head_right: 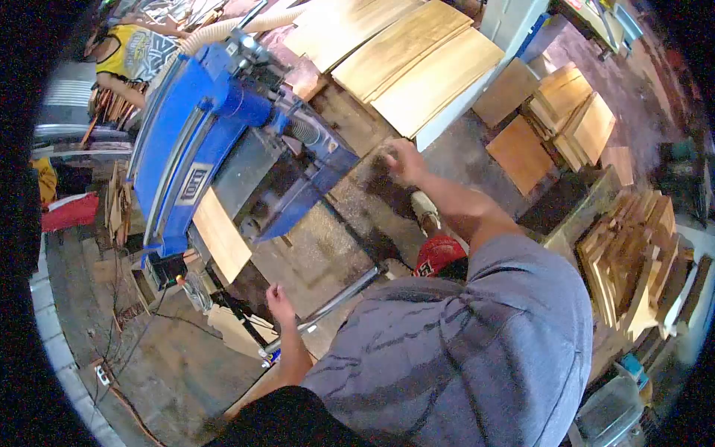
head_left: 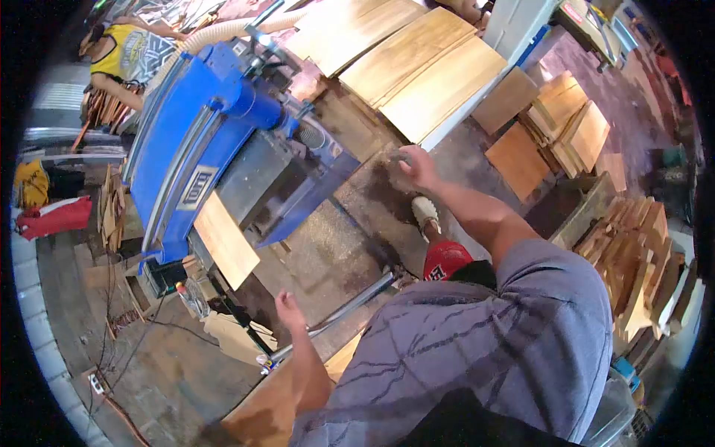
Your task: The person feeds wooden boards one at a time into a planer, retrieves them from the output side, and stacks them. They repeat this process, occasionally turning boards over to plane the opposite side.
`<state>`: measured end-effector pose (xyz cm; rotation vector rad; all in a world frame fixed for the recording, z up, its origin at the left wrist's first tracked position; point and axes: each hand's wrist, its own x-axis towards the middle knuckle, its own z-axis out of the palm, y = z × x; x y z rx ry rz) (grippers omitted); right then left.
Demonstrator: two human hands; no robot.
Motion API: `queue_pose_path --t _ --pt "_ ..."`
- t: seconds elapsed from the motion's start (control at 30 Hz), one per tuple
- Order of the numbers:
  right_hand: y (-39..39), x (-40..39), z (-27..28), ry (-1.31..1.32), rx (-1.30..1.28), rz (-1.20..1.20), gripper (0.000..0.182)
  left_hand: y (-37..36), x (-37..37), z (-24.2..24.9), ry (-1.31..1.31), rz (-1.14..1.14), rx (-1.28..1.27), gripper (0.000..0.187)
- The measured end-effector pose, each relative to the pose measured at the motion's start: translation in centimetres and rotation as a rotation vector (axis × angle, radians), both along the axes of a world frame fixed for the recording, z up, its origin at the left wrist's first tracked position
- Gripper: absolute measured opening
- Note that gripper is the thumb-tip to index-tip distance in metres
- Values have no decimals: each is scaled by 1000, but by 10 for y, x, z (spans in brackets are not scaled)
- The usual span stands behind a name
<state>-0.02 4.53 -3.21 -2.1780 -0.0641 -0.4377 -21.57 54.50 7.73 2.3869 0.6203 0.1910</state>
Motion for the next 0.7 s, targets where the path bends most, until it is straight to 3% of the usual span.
queue_pose_path --t 0.03,0.1,0.17,0.23,0.27,0.33,0.37,0.43,0.47,0.53,0.7 --pt "-10 16 -3 9 10 2 36 -40 31 4 -14 -45 -17 31" --pt "-23 54 -4 594 180 -100 37 -121 97 24 -87 -221 36 38" --pt "-28 98 -32 593 300 -116 40 -195 158 51 -142 -439 205 38" --pt "-27 142 -53 818 664 -150 44 -242 203 54 -162 -629 239 37" --pt "-21 153 -46 828 670 -143 44 -256 217 47 -151 -625 246 37" --pt "-7 184 -26 677 80 -192 54 -276 239 35 -67 -723 303 29" --pt "-3 197 -17 677 86 -191 54 -280 243 29 -65 -723 308 29" --pt "6 215 -2 315 -388 -52 68 -280 240 20 181 -693 510 19" --pt "10 226 -3 322 -384 -59 68 -285 241 26 42 -695 434 15" --pt "11 243 -9 378 -572 -14 79 -283 240 24 53 -690 432 14" --pt "-14 255 -19 409 -601 52 77 -286 243 29 139 -682 416 11"
